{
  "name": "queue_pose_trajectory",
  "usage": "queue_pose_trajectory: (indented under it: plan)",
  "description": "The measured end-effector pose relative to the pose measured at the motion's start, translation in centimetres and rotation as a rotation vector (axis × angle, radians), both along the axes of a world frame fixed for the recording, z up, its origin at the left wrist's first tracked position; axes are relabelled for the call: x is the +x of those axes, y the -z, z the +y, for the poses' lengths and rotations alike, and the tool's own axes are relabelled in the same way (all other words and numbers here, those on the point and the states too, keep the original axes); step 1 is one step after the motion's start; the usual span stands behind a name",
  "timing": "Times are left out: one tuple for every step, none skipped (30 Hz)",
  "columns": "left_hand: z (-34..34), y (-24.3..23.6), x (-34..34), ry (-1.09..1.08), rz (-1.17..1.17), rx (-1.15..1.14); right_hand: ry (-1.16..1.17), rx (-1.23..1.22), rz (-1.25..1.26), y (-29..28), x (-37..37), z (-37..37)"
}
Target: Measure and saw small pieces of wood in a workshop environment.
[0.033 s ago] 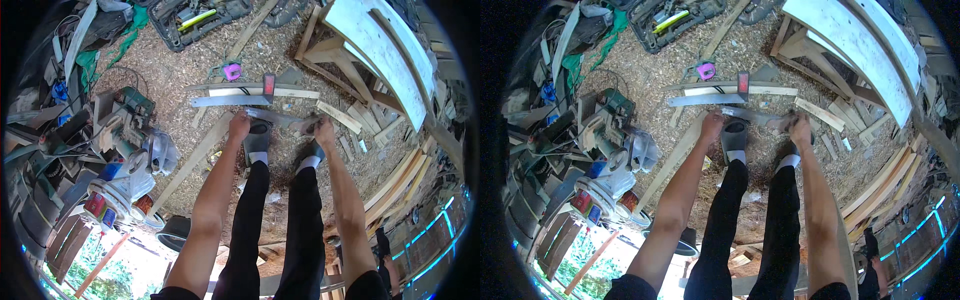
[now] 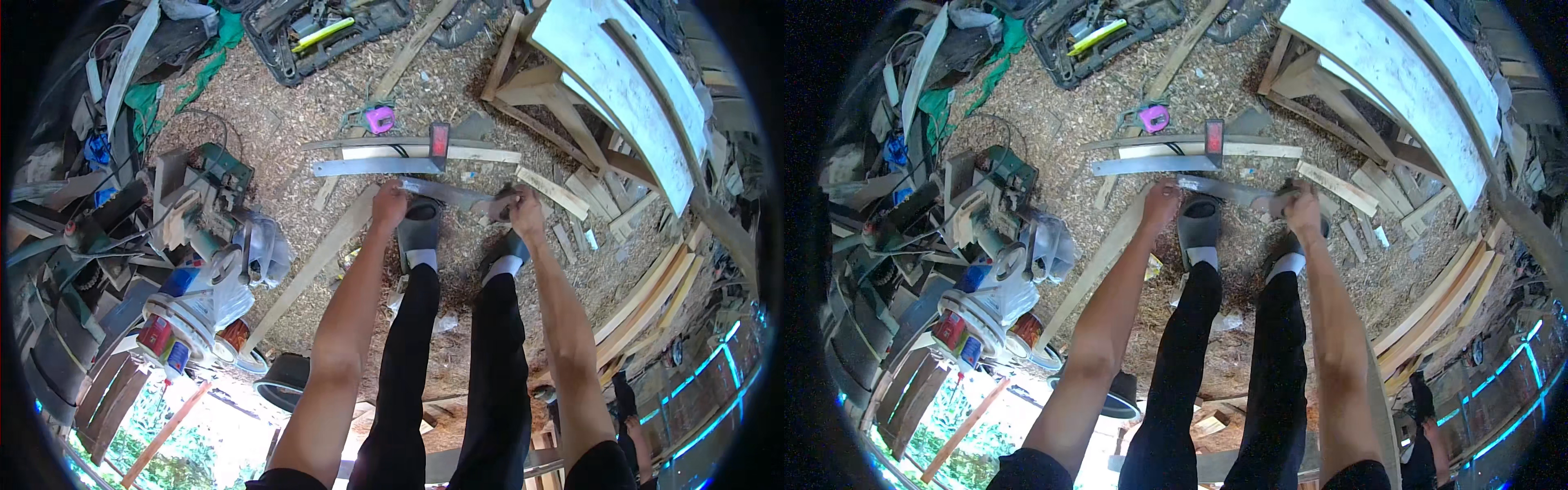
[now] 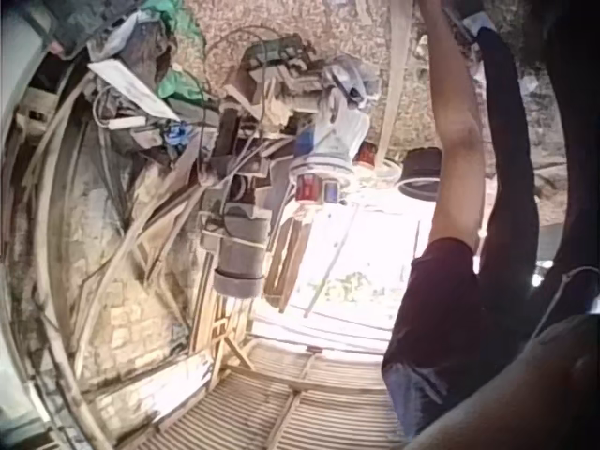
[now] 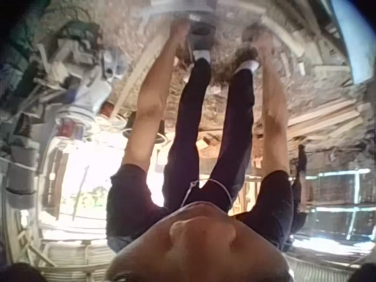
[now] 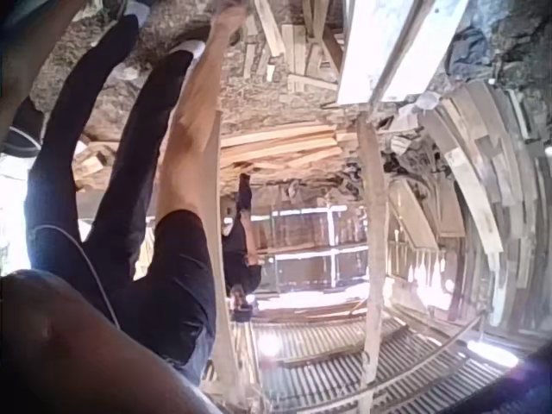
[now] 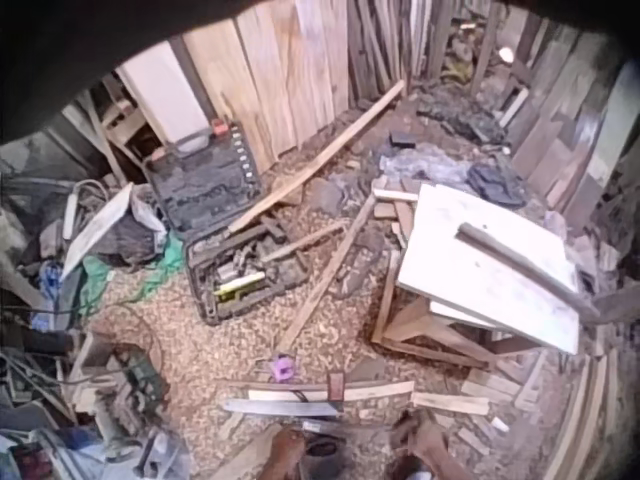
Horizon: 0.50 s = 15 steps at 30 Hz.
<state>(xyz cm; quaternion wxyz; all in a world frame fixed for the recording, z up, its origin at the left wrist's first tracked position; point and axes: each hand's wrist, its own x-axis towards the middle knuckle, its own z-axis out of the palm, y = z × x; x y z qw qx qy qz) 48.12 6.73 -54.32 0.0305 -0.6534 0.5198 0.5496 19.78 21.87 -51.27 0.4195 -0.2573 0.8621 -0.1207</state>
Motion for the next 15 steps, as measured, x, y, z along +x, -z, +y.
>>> queue_pose_trajectory:
  plan:
    - [-0.8,-0.8,-1.2,-0.018,-0.037,-0.017,-0.013,0.004,0.022,-1.0,-0.5,-1.3]
    - [-2.3,-1.1,-0.9,-0.021,-0.042,-0.030,-0.075,-0.009,0.035,-1.6,0.4,-3.7]
    - [-3.8,-1.3,-0.5,-0.001,-0.076,-0.165,-0.138,-0.019,0.048,-2.1,1.3,-5.9]
    - [-5.0,-1.3,-0.4,0.017,-0.106,-0.294,-0.202,-0.024,0.065,-2.5,2.1,-7.8]
    - [-6.3,-1.1,-0.1,-0.069,-0.104,-0.276,-0.207,-0.028,0.064,-2.3,3.0,-9.5]
    - [-7.6,-0.9,0.2,-0.074,-0.106,-0.277,-0.246,-0.146,0.067,-2.0,3.8,-11.3]
    - [-8.7,-0.6,0.7,-0.043,-0.147,-0.417,-0.285,-0.261,0.067,-1.5,4.6,-12.9]
    - [-9.7,-0.4,1.3,-0.005,-0.192,-0.553,-0.285,-0.258,0.058,-1.2,5.3,-14.4]
    - [-10.6,-0.1,1.6,-0.003,-0.201,-0.549,-0.256,-0.287,0.039,-0.9,5.7,-16.0]
    - [-11.7,0.1,2.0,-0.037,-0.253,-0.574,-0.229,-0.317,0.019,-0.7,6.3,-17.6]
    - [-12.3,0.2,2.1,-0.071,-0.302,-0.593,-0.231,-0.308,0.011,-0.7,7.1,-18.9]
    - [-12.7,0.2,2.3,-0.071,-0.309,-0.584,-0.261,-0.309,0.094,-0.7,7.8,-20.1]
    - [-13.0,-0.1,1.9,-0.033,-0.302,-0.640,-0.296,-0.307,0.184,-0.6,8.0,-20.9]
    - [-13.3,-0.2,1.6,0.005,-0.295,-0.699,-0.304,-0.299,0.182,-0.3,8.0,-21.4]
    - [-13.6,-0.4,1.2,0.077,-0.346,-0.659,-0.364,-0.300,0.212,0.0,7.9,-21.8]
